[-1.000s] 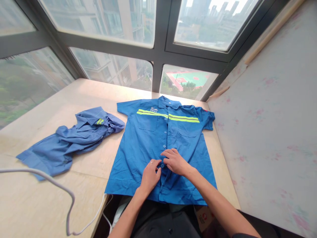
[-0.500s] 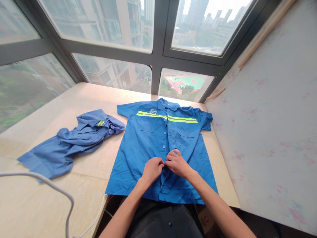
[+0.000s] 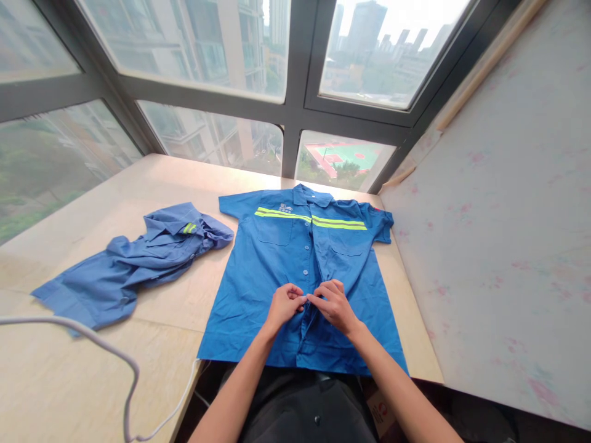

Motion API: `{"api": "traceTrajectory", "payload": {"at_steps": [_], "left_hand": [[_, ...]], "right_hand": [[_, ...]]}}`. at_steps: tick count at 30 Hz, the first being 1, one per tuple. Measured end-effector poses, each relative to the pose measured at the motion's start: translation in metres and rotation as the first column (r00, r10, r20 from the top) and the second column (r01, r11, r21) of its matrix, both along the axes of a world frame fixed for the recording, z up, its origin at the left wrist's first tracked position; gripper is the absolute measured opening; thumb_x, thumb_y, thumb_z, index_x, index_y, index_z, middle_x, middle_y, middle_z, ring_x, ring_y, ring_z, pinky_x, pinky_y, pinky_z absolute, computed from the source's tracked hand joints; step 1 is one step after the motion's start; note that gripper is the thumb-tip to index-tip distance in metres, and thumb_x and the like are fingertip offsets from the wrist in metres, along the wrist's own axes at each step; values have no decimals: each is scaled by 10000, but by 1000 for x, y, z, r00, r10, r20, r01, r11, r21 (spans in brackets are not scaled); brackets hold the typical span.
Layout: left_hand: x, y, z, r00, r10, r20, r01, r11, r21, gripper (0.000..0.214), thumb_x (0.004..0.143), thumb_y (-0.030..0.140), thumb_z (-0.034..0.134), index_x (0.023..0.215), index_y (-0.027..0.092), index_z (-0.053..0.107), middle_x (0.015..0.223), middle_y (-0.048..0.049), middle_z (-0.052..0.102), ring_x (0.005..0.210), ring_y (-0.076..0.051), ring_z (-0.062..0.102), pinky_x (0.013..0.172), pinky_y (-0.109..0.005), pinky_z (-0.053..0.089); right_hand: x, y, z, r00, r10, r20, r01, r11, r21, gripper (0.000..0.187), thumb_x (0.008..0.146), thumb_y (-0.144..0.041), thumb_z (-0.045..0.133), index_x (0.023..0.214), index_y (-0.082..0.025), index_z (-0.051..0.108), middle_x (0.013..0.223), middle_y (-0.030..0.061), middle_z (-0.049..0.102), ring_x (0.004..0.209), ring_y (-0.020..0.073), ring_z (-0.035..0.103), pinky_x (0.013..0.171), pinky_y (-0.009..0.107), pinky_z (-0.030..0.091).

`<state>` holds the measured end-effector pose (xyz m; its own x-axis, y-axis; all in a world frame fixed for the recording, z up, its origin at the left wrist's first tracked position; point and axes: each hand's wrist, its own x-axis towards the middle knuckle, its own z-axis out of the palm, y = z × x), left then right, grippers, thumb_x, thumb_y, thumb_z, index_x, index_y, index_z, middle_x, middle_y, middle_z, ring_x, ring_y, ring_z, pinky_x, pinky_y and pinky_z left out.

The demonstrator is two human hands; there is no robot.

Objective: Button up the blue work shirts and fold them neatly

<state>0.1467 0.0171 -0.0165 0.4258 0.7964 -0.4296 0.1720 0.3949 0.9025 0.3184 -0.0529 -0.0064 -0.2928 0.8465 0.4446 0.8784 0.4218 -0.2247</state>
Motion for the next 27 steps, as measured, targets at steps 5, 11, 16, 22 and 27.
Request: {"api": "traceTrajectory", "payload": {"at_steps": [5,11,16,22,27], "left_hand": [[1,-1,-1,1000,25,9,-24,1000,-18,274,658,312,792,748,160,581,516,35,606,489,-125,630,439,-179,415],[1,-8,-9,994,96,49,-98,994,38,251,699,256,733,905,147,637,626,-7,697,590,-157,684,532,-221,499],[-2,-18,-12,987,112,116,-123,988,98,391,684,269,759,1032,126,650,852,-79,761,780,-190,718,723,-285,564],[-3,-36,-6,996,71,-53,-48,936,349,416,689,205,753,1091,176,651,1020,-69,748,922,-200,705,886,-361,555],[1,-42,-8,978,120,-172,-27,885,464,331,778,147,621,1102,212,635,1023,-48,751,978,-203,706,927,-382,540]], "right_hand": [[-3,1,-7,999,-28,-37,29,1000,1,241,967,-163,537,1041,-277,736,833,21,679,892,161,537,904,356,329],[-4,0,-11,999,-45,-28,44,998,-43,229,964,-167,542,1034,-271,734,861,26,686,935,168,546,918,360,329],[-4,0,-13,998,-53,-16,51,994,-94,235,967,-179,530,1061,-275,723,905,32,686,985,180,539,940,368,315],[-4,1,-11,999,-42,-30,38,990,-133,214,976,-184,510,1008,-239,714,877,30,677,966,179,529,955,371,293],[-4,5,-5,1000,-21,3,21,988,-153,205,967,-180,518,964,-242,713,870,27,679,980,182,521,978,379,265]]}}
